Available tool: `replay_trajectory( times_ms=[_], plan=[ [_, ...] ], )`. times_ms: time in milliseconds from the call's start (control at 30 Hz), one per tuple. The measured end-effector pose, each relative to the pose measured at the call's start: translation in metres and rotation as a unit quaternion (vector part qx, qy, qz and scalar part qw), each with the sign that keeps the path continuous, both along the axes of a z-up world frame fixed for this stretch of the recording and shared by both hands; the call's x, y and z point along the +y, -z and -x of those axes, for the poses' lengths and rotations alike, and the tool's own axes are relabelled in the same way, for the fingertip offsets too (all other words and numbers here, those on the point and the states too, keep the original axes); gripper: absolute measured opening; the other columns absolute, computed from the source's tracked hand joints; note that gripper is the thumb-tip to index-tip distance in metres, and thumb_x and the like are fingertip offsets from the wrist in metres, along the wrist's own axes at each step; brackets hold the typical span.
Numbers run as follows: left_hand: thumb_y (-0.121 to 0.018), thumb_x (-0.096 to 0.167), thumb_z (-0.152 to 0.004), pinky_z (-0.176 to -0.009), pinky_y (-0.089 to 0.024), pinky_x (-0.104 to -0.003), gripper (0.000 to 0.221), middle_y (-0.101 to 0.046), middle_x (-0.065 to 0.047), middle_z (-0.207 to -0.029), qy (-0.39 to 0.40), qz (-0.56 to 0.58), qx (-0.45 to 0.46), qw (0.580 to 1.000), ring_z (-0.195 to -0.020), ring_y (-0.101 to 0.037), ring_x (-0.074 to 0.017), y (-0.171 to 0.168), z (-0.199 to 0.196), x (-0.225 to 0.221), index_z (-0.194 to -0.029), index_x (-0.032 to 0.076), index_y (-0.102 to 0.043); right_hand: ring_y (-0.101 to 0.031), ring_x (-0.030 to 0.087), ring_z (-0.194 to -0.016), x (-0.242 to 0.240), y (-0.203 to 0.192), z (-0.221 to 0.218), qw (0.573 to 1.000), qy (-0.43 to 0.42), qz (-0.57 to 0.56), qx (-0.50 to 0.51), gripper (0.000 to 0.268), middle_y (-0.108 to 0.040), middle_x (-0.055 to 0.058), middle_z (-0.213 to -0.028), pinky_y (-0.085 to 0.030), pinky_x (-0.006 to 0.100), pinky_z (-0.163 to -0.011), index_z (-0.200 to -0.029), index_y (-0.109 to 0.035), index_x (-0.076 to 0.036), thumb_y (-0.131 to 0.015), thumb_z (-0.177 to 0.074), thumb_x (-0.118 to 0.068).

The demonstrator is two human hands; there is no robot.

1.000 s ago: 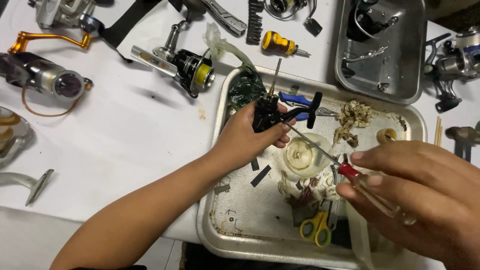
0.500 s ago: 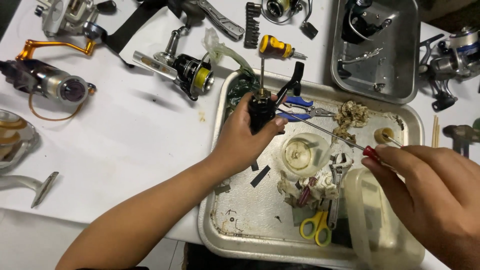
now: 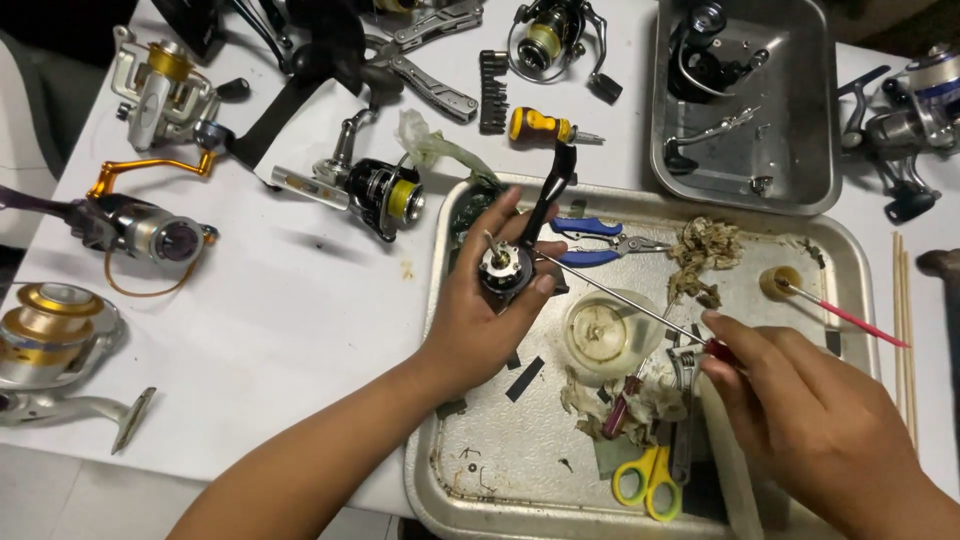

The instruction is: Assembling and repairing fishing reels by manipulating small internal components and using hand tools like screwdrivers and pliers.

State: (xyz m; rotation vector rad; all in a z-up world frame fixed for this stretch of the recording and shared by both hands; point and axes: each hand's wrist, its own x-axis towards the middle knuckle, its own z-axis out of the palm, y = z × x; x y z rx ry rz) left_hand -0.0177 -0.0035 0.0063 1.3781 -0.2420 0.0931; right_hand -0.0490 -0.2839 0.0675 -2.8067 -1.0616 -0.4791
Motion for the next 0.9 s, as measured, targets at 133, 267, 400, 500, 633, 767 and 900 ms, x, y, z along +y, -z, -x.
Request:
replay_trajectory(
  times_ms=[133, 267, 400, 500, 633, 767, 900],
  plan=[
    [-0.064, 0.025, -0.099, -0.127, -0.029, -0.055, 0.074, -0.072, -0.014, -0.132, -0.006, -0.097, -0.001, 0.995, -0.144, -0.054, -0.0273, 0.001, 0.001, 0.003, -0.16, 0.02, -0.024, -0.068, 0.029, -0.092, -0.012, 0.016, 0.001, 0.998, 0.002, -0.051, -0.04, 0.037, -0.068, 0.018, -0.108, -0.057, 0.04, -0.073, -0.121, -0.061, 0.001, -0.082, -0.093, -0.012],
    [-0.065, 0.011, -0.099, -0.12, -0.049, -0.042, 0.071, -0.058, -0.016, -0.149, 0.01, -0.052, -0.027, 0.998, -0.134, -0.063, -0.0231, 0.004, 0.002, 0.003, -0.159, 0.017, -0.028, -0.069, 0.026, -0.086, -0.004, 0.009, 0.004, 0.996, 0.01, -0.065, -0.064, 0.02, -0.074, 0.014, -0.101, -0.058, 0.038, -0.082, -0.109, -0.074, 0.002, -0.078, -0.097, -0.013],
    [-0.065, 0.008, -0.099, -0.117, -0.054, -0.042, 0.069, -0.055, -0.016, -0.145, 0.015, -0.032, -0.034, 0.999, -0.133, -0.064, -0.027, 0.01, 0.001, 0.003, -0.158, 0.016, -0.031, -0.07, 0.024, -0.085, 0.003, 0.007, 0.005, 0.996, 0.02, -0.081, 0.017, 0.028, -0.073, 0.015, -0.106, -0.056, 0.036, -0.082, -0.12, -0.071, 0.002, -0.066, -0.097, -0.014],
    [-0.063, 0.009, -0.1, -0.123, -0.049, -0.046, 0.064, -0.056, -0.014, -0.141, 0.01, -0.036, -0.046, 0.998, -0.131, -0.064, -0.0264, 0.008, 0.001, 0.003, -0.156, 0.01, -0.032, -0.066, 0.028, -0.098, -0.011, 0.026, 0.007, 0.995, -0.016, -0.092, -0.046, 0.036, -0.067, 0.02, -0.109, -0.058, 0.038, -0.092, -0.12, -0.064, 0.003, -0.084, -0.092, -0.006],
    [-0.062, 0.012, -0.1, -0.122, -0.05, -0.045, 0.06, -0.055, -0.014, -0.14, 0.02, -0.031, -0.04, 0.999, -0.131, -0.065, -0.0264, 0.003, 0.003, 0.002, -0.153, 0.006, -0.036, -0.067, 0.028, -0.086, 0.004, 0.013, 0.013, 0.989, 0.022, -0.131, -0.067, 0.023, -0.071, 0.021, -0.102, -0.059, 0.04, -0.085, -0.113, -0.077, 0.005, -0.087, -0.094, -0.002],
    [-0.061, 0.013, -0.101, -0.117, -0.054, -0.042, 0.059, -0.054, -0.014, -0.147, 0.039, -0.035, -0.039, 0.998, -0.132, -0.064, -0.0263, 0.001, 0.003, 0.003, -0.154, 0.009, -0.035, -0.068, 0.024, -0.081, -0.005, 0.017, 0.009, 0.995, 0.018, -0.099, -0.003, 0.028, -0.072, 0.014, -0.098, -0.055, 0.036, -0.078, -0.115, -0.073, 0.004, -0.068, -0.096, -0.016],
    [-0.062, 0.009, -0.102, -0.118, -0.053, -0.041, 0.06, -0.054, -0.017, -0.15, 0.055, -0.009, -0.051, 0.997, -0.134, -0.062, -0.028, 0.007, 0.002, 0.002, -0.154, 0.009, -0.033, -0.063, 0.025, -0.103, -0.016, 0.026, 0.013, 0.994, 0.034, -0.095, -0.033, 0.03, -0.064, 0.014, -0.109, -0.056, 0.037, -0.097, -0.117, -0.068, -0.002, -0.086, -0.093, -0.004]
  ],
)
